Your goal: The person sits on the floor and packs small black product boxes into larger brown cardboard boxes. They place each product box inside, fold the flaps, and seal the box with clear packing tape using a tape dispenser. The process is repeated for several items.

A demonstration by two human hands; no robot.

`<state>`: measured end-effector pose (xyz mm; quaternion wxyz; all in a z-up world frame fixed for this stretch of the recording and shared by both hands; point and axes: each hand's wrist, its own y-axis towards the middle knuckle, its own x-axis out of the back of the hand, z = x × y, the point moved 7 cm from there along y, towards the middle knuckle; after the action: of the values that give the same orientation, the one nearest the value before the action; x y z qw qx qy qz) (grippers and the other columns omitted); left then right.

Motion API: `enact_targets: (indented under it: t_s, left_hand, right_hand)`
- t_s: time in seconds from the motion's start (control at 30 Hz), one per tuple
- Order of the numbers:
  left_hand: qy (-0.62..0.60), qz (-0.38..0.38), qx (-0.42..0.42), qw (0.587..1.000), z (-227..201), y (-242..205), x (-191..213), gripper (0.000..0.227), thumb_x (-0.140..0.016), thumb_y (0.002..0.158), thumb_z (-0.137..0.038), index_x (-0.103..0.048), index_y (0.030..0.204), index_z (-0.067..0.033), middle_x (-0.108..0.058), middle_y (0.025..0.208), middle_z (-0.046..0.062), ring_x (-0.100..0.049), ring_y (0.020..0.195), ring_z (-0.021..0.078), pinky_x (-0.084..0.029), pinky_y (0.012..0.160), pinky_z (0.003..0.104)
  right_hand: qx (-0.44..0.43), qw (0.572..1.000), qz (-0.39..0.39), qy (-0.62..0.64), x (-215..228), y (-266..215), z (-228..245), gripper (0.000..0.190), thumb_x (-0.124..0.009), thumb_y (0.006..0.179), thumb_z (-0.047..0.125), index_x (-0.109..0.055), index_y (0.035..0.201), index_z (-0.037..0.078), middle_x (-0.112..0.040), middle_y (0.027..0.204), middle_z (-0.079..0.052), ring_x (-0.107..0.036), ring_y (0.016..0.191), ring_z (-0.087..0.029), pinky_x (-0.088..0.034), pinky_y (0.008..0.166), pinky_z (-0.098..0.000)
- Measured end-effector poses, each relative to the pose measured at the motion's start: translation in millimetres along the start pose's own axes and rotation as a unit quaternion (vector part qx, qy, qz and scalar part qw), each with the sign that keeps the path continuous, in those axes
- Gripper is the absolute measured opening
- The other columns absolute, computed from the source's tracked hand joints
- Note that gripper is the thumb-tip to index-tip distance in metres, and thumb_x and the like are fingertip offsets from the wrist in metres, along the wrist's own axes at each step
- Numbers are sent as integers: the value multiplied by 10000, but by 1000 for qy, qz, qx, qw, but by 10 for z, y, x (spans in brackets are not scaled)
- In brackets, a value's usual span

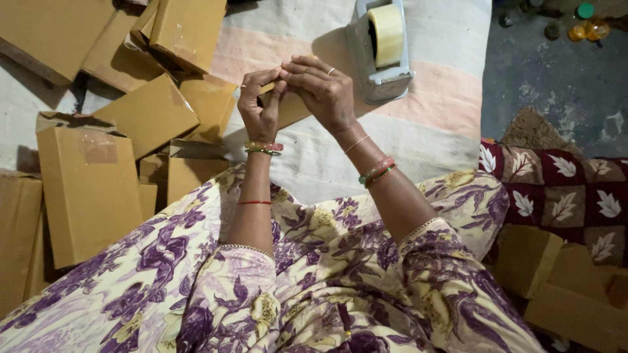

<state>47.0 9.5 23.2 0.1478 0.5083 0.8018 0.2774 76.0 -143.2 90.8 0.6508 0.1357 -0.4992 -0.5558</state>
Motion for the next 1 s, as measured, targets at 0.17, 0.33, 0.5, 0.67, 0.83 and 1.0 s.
enact_targets:
  t_s: [0.17,0.33,0.5,0.67,0.83,1.0]
  left_hand:
    - [-19,12,30,999,88,1,21,177,-753,991,-82,-713,1159,-42,-683,1139,81,-683,1057,186,-598,924,313]
    - [21,8,-18,1000,22,-16,27,288,-827,948,-136,-688,1178,-32,-717,1160,80,-697,1082,187,-577,947,330]
    - [-40,0,87,995,239,-174,75,442,-821,939,-173,-614,1300,-23,-687,1235,71,-676,1129,174,-573,981,324]
    - [61,42,110,991,513,-424,91,494,-910,822,-117,-648,1226,-8,-744,1119,119,-717,1031,200,-596,906,348]
    - [56,49,208,975,874,-729,160,592,-906,745,-132,-613,1240,12,-745,1112,136,-708,998,194,-599,835,342]
    - [65,73,272,957,1041,-721,225,534,-910,804,-279,-668,1152,45,-764,1031,110,-732,921,165,-593,816,302]
  right_hand:
    - [1,1000,5,12,-19,-27,8,157,-813,897,152,-805,1050,117,-769,1154,-20,-707,1179,-214,-598,1001,-342]
    - [1,1000,2,12,37,-41,35,157,-819,900,166,-795,1049,126,-769,1163,-8,-706,1186,-215,-596,1008,-352]
    - [12,999,37,4,145,-78,67,265,-810,894,149,-775,1156,139,-748,1229,-20,-681,1219,-231,-584,1027,-370]
    - [-65,995,48,53,216,-302,-147,542,-820,829,36,-659,1340,122,-628,1429,-115,-622,1282,-294,-578,1023,-403]
    - [-292,935,108,167,-139,-900,-661,650,-830,877,85,-553,1460,166,-663,1392,-58,-674,1282,-237,-647,990,-398]
    - [-303,918,156,201,-332,-1363,-712,750,-845,857,109,-453,1496,97,-538,1475,-167,-536,1312,-306,-541,1009,-438]
